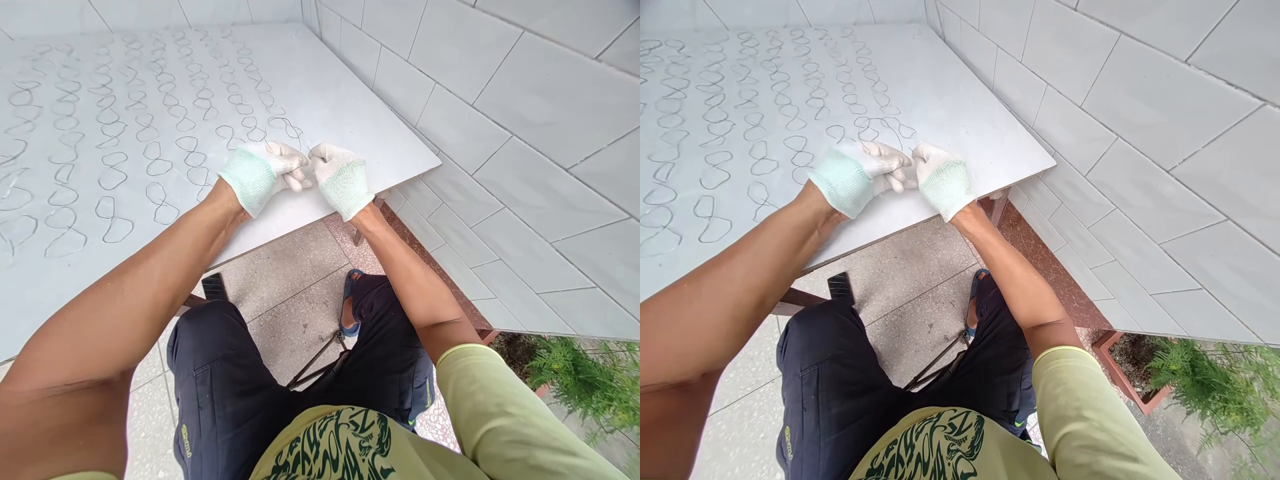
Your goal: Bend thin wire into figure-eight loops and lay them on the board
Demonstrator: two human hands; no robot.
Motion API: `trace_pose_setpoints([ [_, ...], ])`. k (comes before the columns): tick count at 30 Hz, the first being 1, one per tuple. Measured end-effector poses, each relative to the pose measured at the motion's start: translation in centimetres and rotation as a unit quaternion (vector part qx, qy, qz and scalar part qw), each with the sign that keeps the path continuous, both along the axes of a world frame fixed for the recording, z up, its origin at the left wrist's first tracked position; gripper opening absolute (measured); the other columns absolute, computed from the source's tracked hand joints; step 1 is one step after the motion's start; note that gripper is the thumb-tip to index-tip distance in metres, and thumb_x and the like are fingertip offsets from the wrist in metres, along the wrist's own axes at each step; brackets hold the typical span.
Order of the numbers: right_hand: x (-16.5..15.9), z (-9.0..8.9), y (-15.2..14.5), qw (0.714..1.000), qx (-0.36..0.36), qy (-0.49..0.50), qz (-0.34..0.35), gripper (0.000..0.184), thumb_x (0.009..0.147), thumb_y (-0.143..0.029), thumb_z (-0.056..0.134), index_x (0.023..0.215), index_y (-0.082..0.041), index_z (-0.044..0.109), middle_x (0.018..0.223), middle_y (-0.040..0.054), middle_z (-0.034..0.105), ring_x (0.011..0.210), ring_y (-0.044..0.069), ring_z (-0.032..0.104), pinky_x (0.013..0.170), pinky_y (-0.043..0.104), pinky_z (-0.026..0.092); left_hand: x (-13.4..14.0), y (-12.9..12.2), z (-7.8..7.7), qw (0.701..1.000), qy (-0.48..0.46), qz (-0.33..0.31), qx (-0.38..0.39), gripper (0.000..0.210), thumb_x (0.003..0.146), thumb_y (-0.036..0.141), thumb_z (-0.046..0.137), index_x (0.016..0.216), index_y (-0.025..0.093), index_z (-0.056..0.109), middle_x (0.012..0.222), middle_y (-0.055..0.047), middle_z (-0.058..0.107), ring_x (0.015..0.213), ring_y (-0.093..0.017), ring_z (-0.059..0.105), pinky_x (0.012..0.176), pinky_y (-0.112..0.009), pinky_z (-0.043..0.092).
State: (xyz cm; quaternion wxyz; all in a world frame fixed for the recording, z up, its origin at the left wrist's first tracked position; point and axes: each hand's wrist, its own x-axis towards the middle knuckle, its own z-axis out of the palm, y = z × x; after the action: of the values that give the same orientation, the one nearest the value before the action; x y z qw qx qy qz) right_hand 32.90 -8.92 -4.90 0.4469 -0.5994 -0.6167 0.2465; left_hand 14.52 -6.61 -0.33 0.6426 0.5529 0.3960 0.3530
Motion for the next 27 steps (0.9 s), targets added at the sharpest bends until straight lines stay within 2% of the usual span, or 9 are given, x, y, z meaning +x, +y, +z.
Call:
trace_pose_setpoints([
  [5,0.2,-0.2,0.1,0.999,-0.005,-0.033,0.01,0.03,0.123,-0.031,0.063,0.096,-0.031,0.074,0.11,0.0062,0.084,0.124,0.031,0.076,0.113,0.042,0.063,0.1,0.4,-0.3,0.999,0.034,0.014,0.002,0.025,0.117,0.007,0.07,0.098,0.019,0.081,0.064,-0.002,0.077,0.086,-0.022,0.08,0.125,-0.05,0.062],
  [9,-0.3,-0.3,0.2,0.999,0.009,-0.034,0.013,0.03,0.122,-0.026,0.062,0.095,-0.032,0.072,0.105,0.0063,0.081,0.115,0.031,0.074,0.108,0.044,0.061,0.0,0.5,-0.6,0.999,0.035,0.023,0.016,0.02,0.113,0.008,0.071,0.101,0.02,0.081,0.066,-0.001,0.077,0.082,-0.023,0.077,0.114,-0.047,0.063],
  [12,-0.6,-0.4,0.2,0.998,0.024,-0.066,0.008,0.035,0.123,-0.022,0.057,0.09,-0.032,0.06,0.103,0.0064,0.078,0.106,0.028,0.07,0.105,0.042,0.059,-0.3,0.9,-1.1,0.997,0.051,0.034,0.039,0.005,0.11,0.016,0.081,0.106,0.021,0.081,0.07,0.0,0.077,0.087,-0.026,0.08,0.11,-0.047,0.062],
  [14,-0.8,-0.5,0.2,0.995,0.04,-0.094,0.012,0.04,0.123,-0.02,0.054,0.086,-0.034,0.05,0.104,0.0082,0.077,0.106,0.028,0.068,0.107,0.043,0.058,-0.4,1.0,-1.3,0.996,0.063,0.037,0.058,0.01,0.107,0.027,0.09,0.107,0.021,0.081,0.073,0.0,0.077,0.095,-0.027,0.082,0.113,-0.046,0.061],
  [16,-0.9,-0.5,0.1,0.993,0.055,-0.103,0.023,0.041,0.124,-0.023,0.053,0.086,-0.035,0.046,0.108,0.0108,0.077,0.111,0.031,0.07,0.111,0.046,0.058,-0.5,1.0,-1.2,0.994,0.075,0.04,0.063,0.012,0.108,0.028,0.09,0.103,0.021,0.082,0.072,0.0,0.076,0.095,-0.026,0.08,0.117,-0.046,0.059],
  [19,-1.2,-0.6,-0.1,0.995,0.063,-0.072,0.024,0.033,0.123,-0.028,0.055,0.091,-0.035,0.054,0.115,0.013,0.081,0.122,0.035,0.073,0.12,0.051,0.06,-0.4,0.7,-0.7,0.994,0.077,0.042,0.067,0.018,0.109,0.015,0.079,0.092,0.021,0.081,0.069,0.0,0.076,0.091,-0.022,0.074,0.118,-0.044,0.059],
  [21,-1.4,-0.7,-0.2,0.996,0.064,-0.053,0.009,0.025,0.121,-0.029,0.056,0.098,-0.035,0.061,0.122,0.0142,0.082,0.129,0.037,0.074,0.125,0.054,0.06,-0.3,0.7,-0.6,0.993,0.074,0.044,0.082,0.02,0.108,0.013,0.078,0.09,0.021,0.08,0.071,-0.001,0.079,0.092,-0.022,0.072,0.12,-0.045,0.058],
  [24,-1.5,-0.9,-0.3,0.997,0.064,-0.051,-0.012,0.025,0.12,-0.03,0.055,0.099,-0.035,0.066,0.124,0.0137,0.083,0.131,0.038,0.074,0.125,0.052,0.061,-0.3,1.2,-1.2,0.991,0.092,0.048,0.09,0.015,0.103,0.026,0.088,0.09,0.023,0.081,0.072,-0.001,0.081,0.092,-0.023,0.073,0.12,-0.048,0.059],
  [27,-1.2,-1.1,-0.3,0.995,0.065,-0.076,0.001,0.027,0.121,-0.032,0.058,0.097,-0.035,0.067,0.122,0.0117,0.082,0.129,0.037,0.076,0.124,0.049,0.063,-0.4,2.2,-2.3,0.992,0.106,0.017,0.073,0.02,0.094,0.041,0.096,0.092,0.027,0.082,0.073,0.002,0.082,0.092,-0.024,0.076,0.117,-0.049,0.058],
])
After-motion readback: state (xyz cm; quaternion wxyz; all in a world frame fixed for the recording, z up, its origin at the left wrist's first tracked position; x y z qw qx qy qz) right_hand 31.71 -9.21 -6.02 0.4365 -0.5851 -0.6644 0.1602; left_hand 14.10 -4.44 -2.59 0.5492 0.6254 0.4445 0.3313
